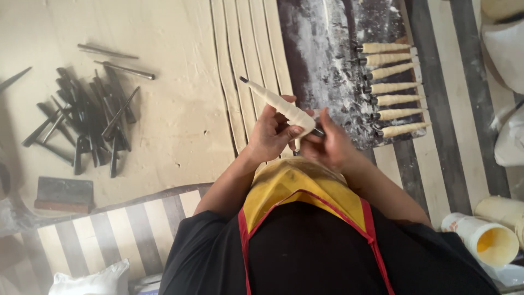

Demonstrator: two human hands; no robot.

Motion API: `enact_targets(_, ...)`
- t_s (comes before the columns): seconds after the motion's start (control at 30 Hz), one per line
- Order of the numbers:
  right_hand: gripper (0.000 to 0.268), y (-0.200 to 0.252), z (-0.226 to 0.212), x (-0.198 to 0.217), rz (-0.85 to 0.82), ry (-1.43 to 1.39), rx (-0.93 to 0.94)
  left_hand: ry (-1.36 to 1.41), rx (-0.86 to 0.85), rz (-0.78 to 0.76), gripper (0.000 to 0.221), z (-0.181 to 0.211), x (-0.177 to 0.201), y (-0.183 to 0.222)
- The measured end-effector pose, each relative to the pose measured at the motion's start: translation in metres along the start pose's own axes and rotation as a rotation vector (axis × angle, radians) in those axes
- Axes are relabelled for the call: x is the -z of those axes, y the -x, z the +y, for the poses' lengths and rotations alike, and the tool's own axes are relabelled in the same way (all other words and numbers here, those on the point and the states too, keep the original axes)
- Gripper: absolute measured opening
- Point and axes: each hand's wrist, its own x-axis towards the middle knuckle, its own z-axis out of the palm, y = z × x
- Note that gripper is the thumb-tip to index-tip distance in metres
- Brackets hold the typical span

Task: Wrapping strips of dough around conical metal molds to create bread cones.

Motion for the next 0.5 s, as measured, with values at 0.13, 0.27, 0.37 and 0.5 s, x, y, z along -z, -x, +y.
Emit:
enact_targets(0.13,0.070,-0.002,0.004,-0.019,0.397,1.475,0.531,-0.026,0.022,0.051,0.060,-0.005,0.004,-0.001)
enact_targets(0.27,0.071,-0.002,0.003,0.033,0.072,0.518,0.114,-0.006,0.018,0.043,0.060,-0.010,0.005,-0.002)
enact_targets(0.37,0.082,0.000,0.005,0.058,-0.241,0.131,-0.019,0.039,-0.008,0.027,0.063,-0.001,0.001,0.002)
enact_targets(0.5,0.087,-0.007,-0.012,0.000,0.385,0.843,0.018,-0.100,0.048,0.095,0.069,0.003,-0.001,0.004)
